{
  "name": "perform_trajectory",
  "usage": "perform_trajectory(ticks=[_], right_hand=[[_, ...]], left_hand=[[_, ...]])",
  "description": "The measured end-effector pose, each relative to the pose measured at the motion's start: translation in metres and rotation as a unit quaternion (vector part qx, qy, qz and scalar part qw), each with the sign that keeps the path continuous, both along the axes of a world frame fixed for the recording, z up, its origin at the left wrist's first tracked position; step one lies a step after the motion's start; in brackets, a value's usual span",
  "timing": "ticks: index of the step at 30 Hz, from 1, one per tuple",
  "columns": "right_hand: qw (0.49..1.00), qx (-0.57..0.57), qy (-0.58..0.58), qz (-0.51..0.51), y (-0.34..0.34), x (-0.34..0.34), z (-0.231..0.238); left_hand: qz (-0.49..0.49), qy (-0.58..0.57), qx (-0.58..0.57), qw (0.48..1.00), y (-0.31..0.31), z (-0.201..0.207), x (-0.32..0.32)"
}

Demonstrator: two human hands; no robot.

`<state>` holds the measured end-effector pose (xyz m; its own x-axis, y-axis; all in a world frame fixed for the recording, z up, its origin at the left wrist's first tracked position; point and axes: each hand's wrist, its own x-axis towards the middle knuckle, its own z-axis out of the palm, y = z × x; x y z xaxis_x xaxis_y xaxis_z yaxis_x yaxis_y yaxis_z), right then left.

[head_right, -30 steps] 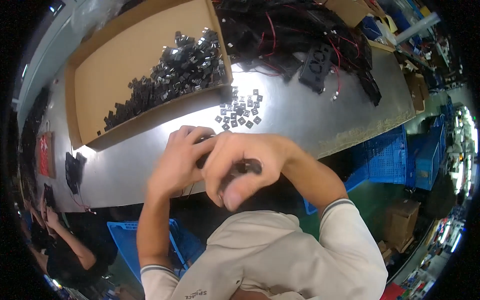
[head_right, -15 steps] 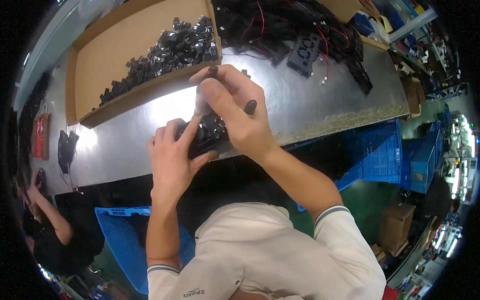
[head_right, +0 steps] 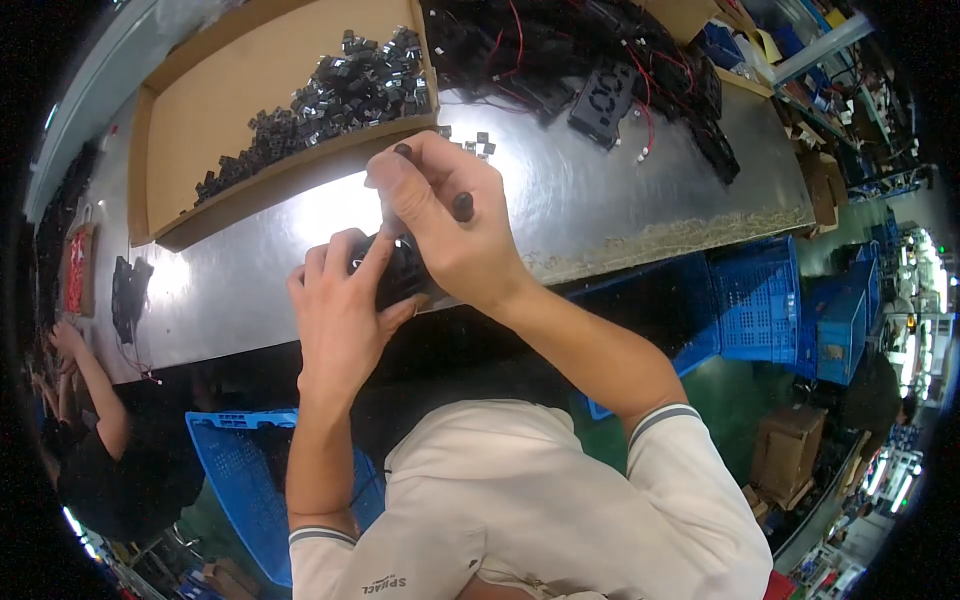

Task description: Assembling and inspecting cooling fan modules at a manufacturing workbench.

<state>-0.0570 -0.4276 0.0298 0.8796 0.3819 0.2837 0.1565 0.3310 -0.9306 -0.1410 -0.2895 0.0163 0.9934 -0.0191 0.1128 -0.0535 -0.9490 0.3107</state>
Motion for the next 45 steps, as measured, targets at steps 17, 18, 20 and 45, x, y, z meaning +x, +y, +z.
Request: perform_trajectory(ticks=[17,18,20,45], right_hand=[[0.996,0.08,-0.047,-0.016,-0.021,-0.016,-0.028],[0.995,0.081,-0.05,-0.021,-0.022,-0.015,-0.023],[0.996,0.087,-0.027,-0.013,-0.025,-0.014,-0.013],[0.994,-0.007,-0.058,-0.089,0.002,-0.021,-0.009]], left_hand=[[-0.003,0.049,-0.069,0.996,0.017,-0.009,0.014],[-0.008,0.046,-0.067,0.997,0.016,-0.01,0.014],[0.003,0.055,-0.068,0.996,0.016,-0.012,0.012],[0.013,0.027,-0.034,0.999,0.011,-0.008,0.007]])
